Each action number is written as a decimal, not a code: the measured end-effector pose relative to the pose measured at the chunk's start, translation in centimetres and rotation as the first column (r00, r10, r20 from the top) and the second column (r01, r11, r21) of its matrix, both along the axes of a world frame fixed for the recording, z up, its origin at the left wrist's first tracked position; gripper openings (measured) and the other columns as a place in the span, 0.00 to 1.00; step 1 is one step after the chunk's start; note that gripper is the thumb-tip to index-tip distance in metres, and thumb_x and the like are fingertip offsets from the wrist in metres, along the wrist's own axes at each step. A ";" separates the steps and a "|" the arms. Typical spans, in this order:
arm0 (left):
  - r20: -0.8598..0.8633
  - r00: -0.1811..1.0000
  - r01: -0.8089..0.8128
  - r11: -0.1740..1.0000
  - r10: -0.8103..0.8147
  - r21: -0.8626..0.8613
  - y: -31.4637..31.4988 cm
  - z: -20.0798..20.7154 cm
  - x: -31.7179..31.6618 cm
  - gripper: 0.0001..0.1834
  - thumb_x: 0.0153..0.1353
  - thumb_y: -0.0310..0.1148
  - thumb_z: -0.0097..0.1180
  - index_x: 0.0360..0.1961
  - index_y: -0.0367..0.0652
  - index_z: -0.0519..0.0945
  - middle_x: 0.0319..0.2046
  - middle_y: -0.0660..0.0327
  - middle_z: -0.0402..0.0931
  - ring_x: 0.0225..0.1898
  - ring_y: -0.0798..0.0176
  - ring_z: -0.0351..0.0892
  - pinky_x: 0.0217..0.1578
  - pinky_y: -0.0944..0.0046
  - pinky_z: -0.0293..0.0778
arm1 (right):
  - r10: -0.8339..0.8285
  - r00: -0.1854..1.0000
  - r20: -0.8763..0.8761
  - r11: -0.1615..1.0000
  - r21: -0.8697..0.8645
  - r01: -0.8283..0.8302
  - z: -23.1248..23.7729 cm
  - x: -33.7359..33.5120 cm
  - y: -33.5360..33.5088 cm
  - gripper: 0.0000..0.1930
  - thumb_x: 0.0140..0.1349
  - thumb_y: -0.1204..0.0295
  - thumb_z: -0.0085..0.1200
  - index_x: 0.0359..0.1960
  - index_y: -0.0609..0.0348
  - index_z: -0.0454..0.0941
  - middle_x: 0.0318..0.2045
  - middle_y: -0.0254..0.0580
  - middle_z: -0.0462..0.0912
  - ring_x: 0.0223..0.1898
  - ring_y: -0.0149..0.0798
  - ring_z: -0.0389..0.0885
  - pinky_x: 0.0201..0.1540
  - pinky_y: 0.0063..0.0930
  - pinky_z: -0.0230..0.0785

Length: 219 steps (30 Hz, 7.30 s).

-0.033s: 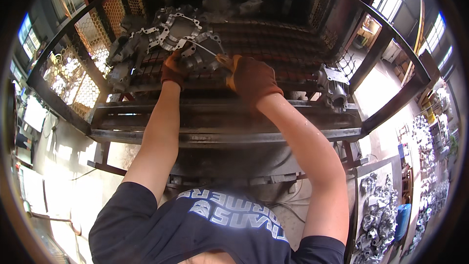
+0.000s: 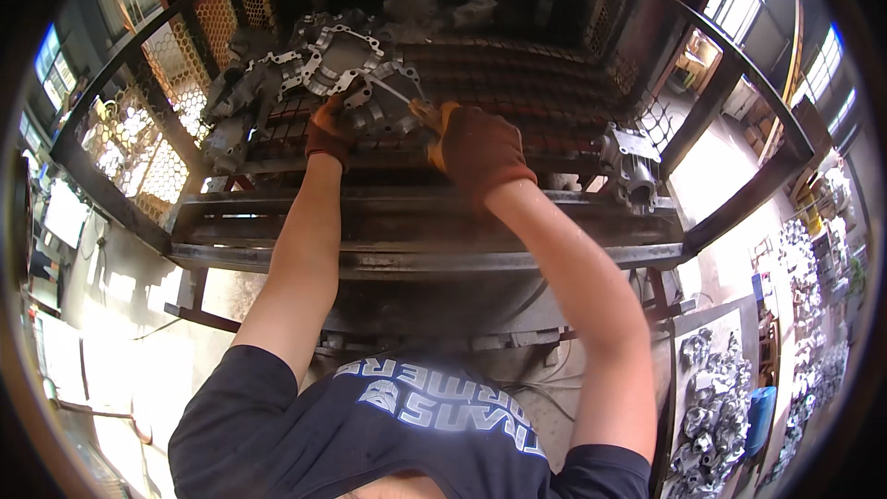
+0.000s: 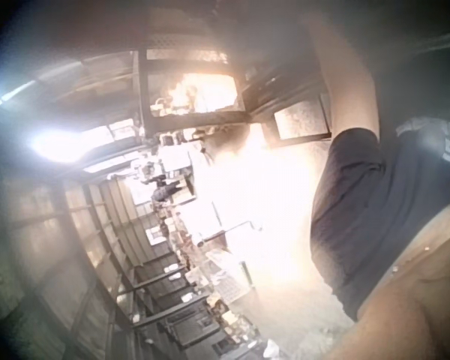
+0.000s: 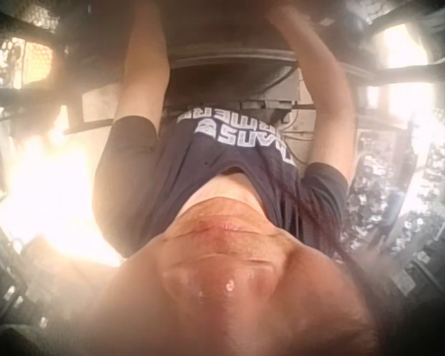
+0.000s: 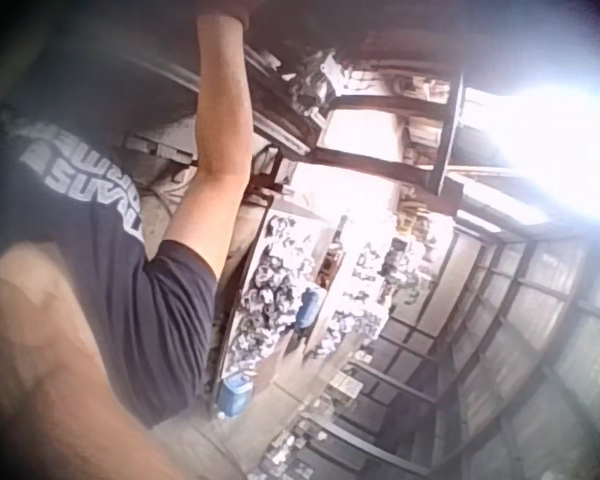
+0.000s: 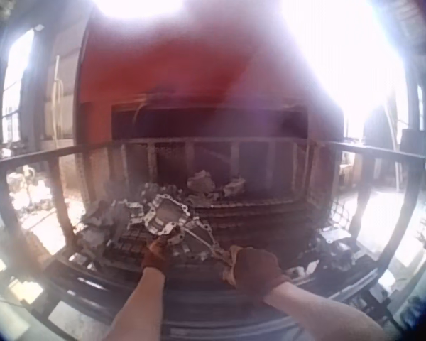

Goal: The person cleans metal engine components using an air blower, picking each piece up from a table or machine and returning it to a rack.

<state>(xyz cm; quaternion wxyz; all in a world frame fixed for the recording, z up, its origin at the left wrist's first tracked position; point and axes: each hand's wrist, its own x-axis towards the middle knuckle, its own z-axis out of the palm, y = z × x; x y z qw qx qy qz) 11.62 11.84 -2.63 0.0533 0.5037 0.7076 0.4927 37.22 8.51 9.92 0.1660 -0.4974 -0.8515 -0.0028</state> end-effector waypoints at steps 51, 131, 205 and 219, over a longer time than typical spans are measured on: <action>0.725 -0.163 0.390 0.631 -0.669 0.670 5.0 2.1 3.2 0.26 0.65 0.42 0.48 0.60 0.38 0.69 0.60 0.53 0.69 0.61 0.47 0.68 0.62 0.43 0.63 | -0.179 0.937 -0.299 0.982 0.006 0.190 -6.2 14.2 -5.1 0.20 0.49 0.58 0.64 0.41 0.53 0.79 0.26 0.46 0.84 0.28 0.51 0.84 0.32 0.38 0.76; -0.094 0.419 0.874 0.429 -0.903 -0.227 21.1 6.9 22.3 0.28 0.57 0.57 0.57 0.49 0.46 0.81 0.50 0.51 0.77 0.52 0.52 0.76 0.53 0.56 0.72 | -0.530 0.706 -0.470 0.846 -0.248 0.471 -3.5 22.9 -3.5 0.13 0.60 0.72 0.55 0.46 0.65 0.77 0.31 0.42 0.82 0.33 0.33 0.79 0.38 0.27 0.70; -0.394 0.879 -0.185 0.954 0.268 0.236 -15.7 -2.3 2.1 0.19 0.56 0.27 0.55 0.51 0.43 0.77 0.45 0.51 0.78 0.50 0.46 0.75 0.54 0.53 0.68 | -0.089 0.982 0.169 0.996 -0.001 0.090 -3.9 6.8 -0.1 0.22 0.53 0.60 0.62 0.50 0.50 0.76 0.37 0.52 0.82 0.37 0.54 0.83 0.38 0.45 0.76; -0.263 0.920 -0.202 0.927 0.290 0.316 -15.7 -4.0 0.9 0.19 0.59 0.27 0.55 0.53 0.38 0.75 0.46 0.48 0.77 0.50 0.42 0.74 0.53 0.54 0.69 | 0.017 0.995 -0.101 0.999 0.030 -0.014 -4.6 8.8 -2.0 0.22 0.49 0.60 0.63 0.46 0.56 0.80 0.31 0.52 0.84 0.36 0.54 0.83 0.40 0.42 0.75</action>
